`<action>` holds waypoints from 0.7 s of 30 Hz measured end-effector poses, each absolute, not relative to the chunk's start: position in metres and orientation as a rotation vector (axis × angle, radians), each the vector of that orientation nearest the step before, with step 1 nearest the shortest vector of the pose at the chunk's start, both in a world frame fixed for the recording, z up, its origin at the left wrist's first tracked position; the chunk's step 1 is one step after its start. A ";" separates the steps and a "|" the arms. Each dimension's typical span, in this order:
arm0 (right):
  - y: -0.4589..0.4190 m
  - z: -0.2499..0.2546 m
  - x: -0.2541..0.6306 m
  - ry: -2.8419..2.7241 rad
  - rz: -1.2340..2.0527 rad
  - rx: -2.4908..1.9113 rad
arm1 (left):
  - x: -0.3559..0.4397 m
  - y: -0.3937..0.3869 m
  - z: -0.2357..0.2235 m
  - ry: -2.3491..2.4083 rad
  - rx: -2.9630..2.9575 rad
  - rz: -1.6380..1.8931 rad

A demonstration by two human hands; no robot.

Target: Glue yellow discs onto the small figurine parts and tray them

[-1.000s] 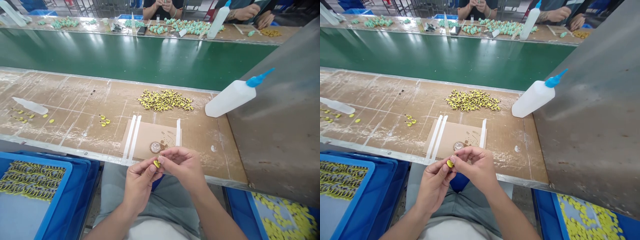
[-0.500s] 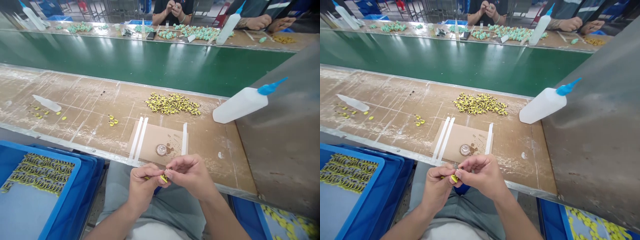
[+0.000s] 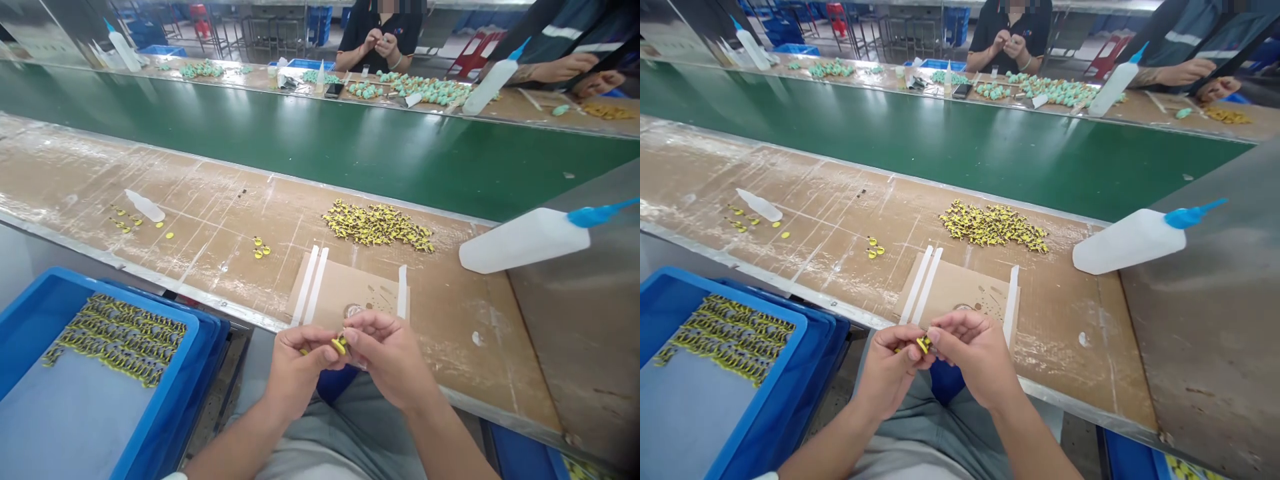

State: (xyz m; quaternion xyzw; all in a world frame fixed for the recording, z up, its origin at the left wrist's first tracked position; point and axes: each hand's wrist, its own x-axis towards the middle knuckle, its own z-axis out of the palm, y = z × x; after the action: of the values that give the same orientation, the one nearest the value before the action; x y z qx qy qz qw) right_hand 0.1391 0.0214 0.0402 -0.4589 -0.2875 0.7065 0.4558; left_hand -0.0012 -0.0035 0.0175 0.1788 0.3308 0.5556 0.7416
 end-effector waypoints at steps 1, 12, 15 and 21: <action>0.025 0.041 0.132 -0.673 1.745 -1.129 | -0.006 -0.001 0.018 0.722 0.365 1.216; 0.103 0.015 0.049 -1.501 0.785 -1.383 | -0.075 0.026 0.022 0.717 -0.144 1.298; 0.125 -0.005 0.034 -1.810 0.545 -1.412 | -0.090 0.021 0.018 0.711 -0.110 1.325; 0.141 -0.023 0.020 -1.958 0.489 -1.411 | -0.107 0.002 0.011 0.848 0.061 1.269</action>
State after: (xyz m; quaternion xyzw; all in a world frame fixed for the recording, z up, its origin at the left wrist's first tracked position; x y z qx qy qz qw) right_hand 0.0204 0.1412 -0.0230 -0.5404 -0.7497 0.1871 0.3331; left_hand -0.1065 0.0016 0.0106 0.0278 0.3841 0.5746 0.7222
